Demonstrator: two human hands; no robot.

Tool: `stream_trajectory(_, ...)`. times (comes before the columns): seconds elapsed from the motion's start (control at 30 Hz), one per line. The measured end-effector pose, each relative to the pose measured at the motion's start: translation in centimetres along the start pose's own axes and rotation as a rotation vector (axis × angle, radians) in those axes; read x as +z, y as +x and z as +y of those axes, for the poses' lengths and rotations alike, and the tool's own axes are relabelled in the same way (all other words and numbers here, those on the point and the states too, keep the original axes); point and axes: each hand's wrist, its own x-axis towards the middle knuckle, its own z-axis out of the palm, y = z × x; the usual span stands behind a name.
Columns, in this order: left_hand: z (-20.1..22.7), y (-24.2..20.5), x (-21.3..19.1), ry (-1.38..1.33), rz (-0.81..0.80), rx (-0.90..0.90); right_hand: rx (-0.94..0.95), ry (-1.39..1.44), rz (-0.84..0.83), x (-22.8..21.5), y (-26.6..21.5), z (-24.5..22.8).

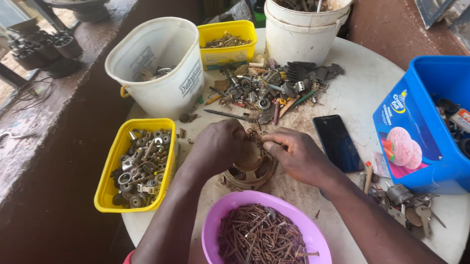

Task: Sorting through various metal hardware components and inspecting a small speaker on a table

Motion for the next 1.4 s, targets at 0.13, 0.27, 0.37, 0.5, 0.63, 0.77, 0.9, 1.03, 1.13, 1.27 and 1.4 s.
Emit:
stream_trajectory(0.13,0.4,-0.2,-0.7,-0.152,-0.007,-0.003,-0.047,0.043,-0.019,-0.2,0.4,-1.3)
stream_trajectory(0.27,1.0,-0.9,-1.0,-0.217,-0.037,0.024,0.02,0.124,-0.054,0.2,1.0,-1.7)
stream_trajectory(0.37,1.3,-1.2,-1.3,-0.269,-0.055,0.032,0.08,0.143,-0.063,0.6,1.4,-1.1)
stream_trajectory(0.5,2.0,-2.3,-1.6,-0.377,-0.069,-0.028,0.162,0.305,-0.015,1.8,1.7,1.2)
stream_trajectory(0.63,0.6,-1.6,-0.5,-0.381,-0.063,0.001,0.151,0.47,0.022,2.5,1.4,1.5)
stream_trajectory(0.77,0.4,-1.4,-0.3,-0.382,-0.014,0.01,0.189,0.319,0.014,1.8,1.0,-0.5)
stream_trajectory(0.9,-1.4,-0.3,1.7,-0.411,0.006,-0.005,0.188,0.205,-0.018,1.9,1.0,0.2)
stream_trajectory(1.03,-1.5,-0.7,2.6,-0.512,0.009,-0.09,0.263,0.438,0.024,2.8,1.1,-0.2)
stream_trajectory(1.13,-1.6,-0.3,2.8,-0.593,0.031,-0.127,0.28,0.503,0.068,3.1,1.3,0.6)
stream_trajectory(1.27,-1.8,-0.2,2.4,-0.839,0.123,-0.161,0.262,0.507,0.069,3.3,1.3,1.1)
stream_trajectory(1.4,-1.6,-0.3,2.1,-0.946,0.152,-0.154,0.274,0.579,0.1,3.5,1.3,1.2)
